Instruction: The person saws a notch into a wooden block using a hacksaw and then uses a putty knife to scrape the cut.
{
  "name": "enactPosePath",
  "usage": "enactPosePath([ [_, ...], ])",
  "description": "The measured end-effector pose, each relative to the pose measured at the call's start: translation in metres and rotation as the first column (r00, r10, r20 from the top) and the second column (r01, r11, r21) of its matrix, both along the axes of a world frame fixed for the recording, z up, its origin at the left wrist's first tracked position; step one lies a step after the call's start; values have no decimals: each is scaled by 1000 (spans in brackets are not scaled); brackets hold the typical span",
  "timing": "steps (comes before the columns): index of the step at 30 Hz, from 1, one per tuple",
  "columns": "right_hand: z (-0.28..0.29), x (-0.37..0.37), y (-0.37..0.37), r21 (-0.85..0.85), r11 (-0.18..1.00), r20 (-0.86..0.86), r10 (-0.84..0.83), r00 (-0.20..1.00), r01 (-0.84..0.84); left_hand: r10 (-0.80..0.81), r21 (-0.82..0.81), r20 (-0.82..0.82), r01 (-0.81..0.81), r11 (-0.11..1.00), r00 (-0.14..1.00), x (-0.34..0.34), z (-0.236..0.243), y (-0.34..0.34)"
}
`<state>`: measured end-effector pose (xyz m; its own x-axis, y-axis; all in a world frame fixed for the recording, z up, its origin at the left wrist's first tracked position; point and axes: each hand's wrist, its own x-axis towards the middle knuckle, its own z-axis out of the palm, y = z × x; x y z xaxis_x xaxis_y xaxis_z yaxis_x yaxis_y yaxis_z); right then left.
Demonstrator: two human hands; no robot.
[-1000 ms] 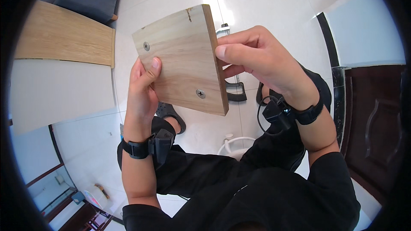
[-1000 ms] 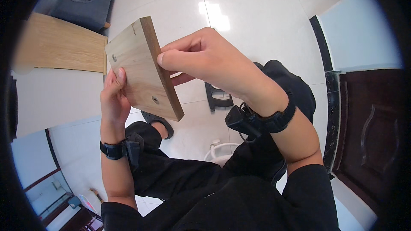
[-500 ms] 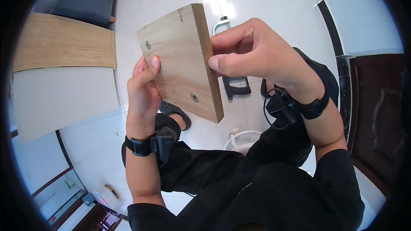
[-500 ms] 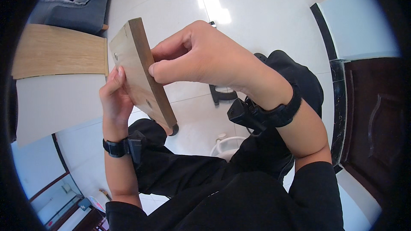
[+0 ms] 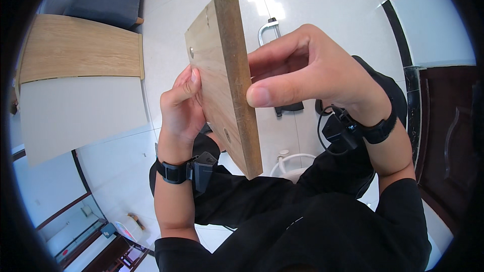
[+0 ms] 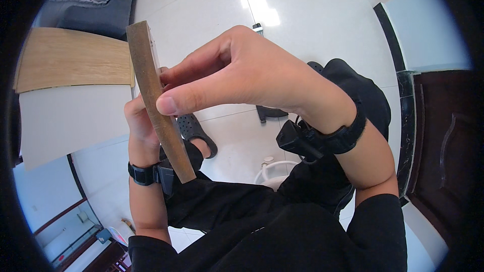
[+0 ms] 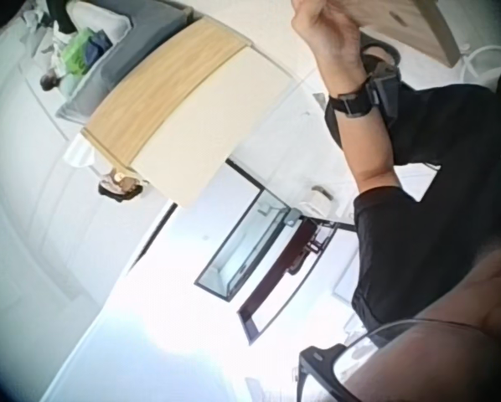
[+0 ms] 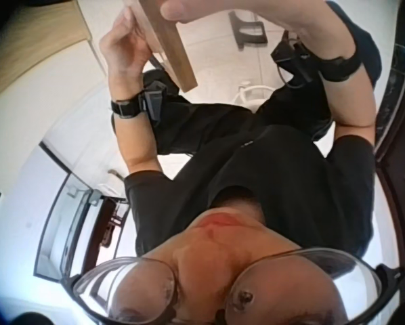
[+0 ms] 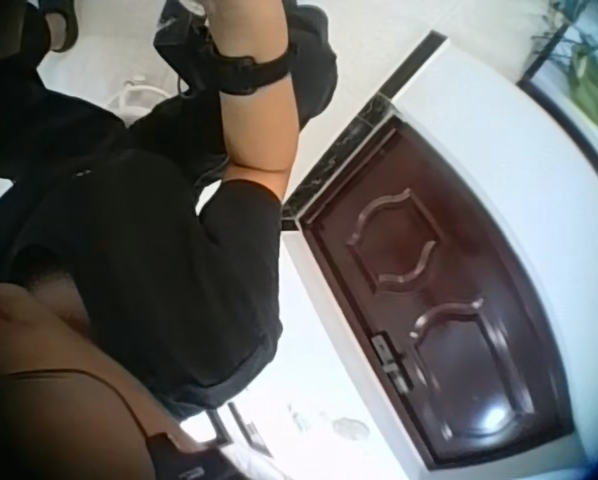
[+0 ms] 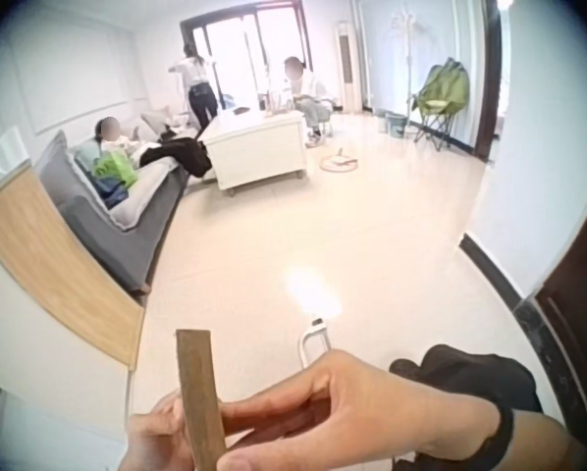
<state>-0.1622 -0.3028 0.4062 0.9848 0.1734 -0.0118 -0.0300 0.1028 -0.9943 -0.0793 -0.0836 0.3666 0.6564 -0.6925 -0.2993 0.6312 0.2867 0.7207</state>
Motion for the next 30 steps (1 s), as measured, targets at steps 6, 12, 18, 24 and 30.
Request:
enactPosePath([
  [6, -2, 0, 2, -2, 1000, 5, -11, 1000, 11, -80, -86, 19, 82, 993, 997, 7, -9, 10],
  [12, -6, 2, 14, -166, 963, 71, -205, 976, 214, 199, 217, 439, -318, 923, 876, -8, 4, -7],
  [18, -4, 1, 14, -123, 915, 206, -354, 912, 383, 222, 141, 736, -466, 874, 640, -20, 6, -13],
  [24, -12, 1, 12, -137, 918, 513, -256, 819, 372, 253, 35, 814, -478, 878, 523, -18, -2, -6],
  [30, -19, 5, 16, -30, 952, 587, -229, 776, 304, 230, 29, 861, -494, 869, 455, -16, -3, -3],
])
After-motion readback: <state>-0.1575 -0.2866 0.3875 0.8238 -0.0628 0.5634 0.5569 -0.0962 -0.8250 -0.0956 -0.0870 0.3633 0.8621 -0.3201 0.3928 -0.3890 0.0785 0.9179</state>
